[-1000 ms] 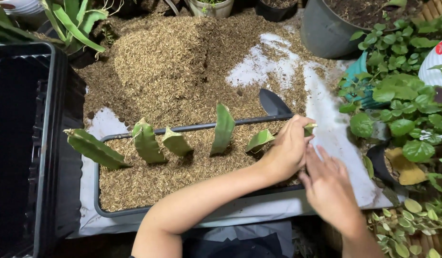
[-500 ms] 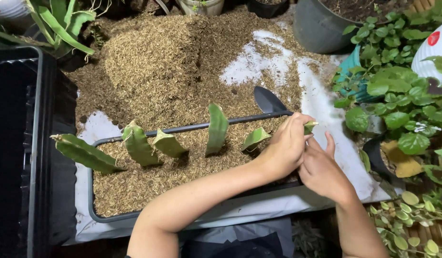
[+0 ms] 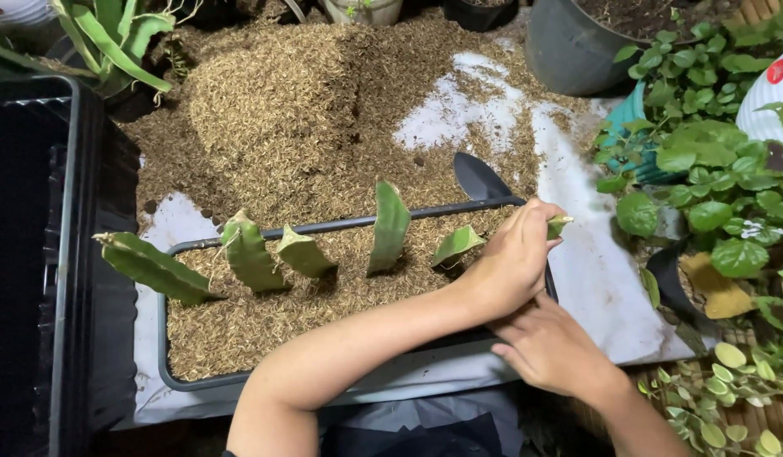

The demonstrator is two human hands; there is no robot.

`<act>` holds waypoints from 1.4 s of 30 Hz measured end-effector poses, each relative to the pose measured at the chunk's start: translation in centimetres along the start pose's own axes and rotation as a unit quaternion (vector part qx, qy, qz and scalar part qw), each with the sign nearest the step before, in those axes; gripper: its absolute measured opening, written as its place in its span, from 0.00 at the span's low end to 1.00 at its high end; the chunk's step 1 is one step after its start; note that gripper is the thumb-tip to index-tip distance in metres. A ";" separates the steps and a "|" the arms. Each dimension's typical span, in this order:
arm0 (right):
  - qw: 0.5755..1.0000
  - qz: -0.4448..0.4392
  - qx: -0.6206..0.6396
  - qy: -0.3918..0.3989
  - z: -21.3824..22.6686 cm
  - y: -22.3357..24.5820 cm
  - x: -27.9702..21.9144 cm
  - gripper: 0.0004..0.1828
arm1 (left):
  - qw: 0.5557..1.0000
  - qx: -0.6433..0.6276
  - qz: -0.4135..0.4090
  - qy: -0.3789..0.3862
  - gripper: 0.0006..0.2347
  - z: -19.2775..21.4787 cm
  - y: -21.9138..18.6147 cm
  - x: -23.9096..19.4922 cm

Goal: The person places several green plant cuttings into a black rectangular tray filled with a fibrous growing medium. Using a small hand trowel, they scoop the medium around each cutting to secure it in place, then pat the surface down with their hands.

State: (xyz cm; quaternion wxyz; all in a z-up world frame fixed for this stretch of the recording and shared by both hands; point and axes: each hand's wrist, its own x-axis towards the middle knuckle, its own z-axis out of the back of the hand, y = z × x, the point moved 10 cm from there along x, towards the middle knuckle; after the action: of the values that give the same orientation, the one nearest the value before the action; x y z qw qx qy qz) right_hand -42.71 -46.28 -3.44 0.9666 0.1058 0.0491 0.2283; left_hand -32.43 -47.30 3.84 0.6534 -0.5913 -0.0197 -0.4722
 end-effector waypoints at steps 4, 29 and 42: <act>0.996 -0.073 0.044 0.041 1.0 -3.0 -1.0 0.16 | 1.000 -0.008 0.021 0.014 0.16 -0.3 0.2 -0.1; 0.644 -0.733 0.206 0.068 -8.7 -27.3 2.5 0.34 | 0.991 0.022 -0.102 -0.078 0.05 0.4 -1.8 -0.5; 0.930 -0.332 -0.023 -0.159 -1.9 -27.4 10.8 0.23 | 0.990 0.066 -0.094 -0.079 0.10 0.1 -1.9 -0.8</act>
State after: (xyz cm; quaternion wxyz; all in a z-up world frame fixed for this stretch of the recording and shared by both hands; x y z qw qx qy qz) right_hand -21.60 -64.97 -11.96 0.9845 0.0957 -0.0784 -0.1241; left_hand -34.05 -46.52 4.88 0.6406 -0.5775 -0.1578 -0.4808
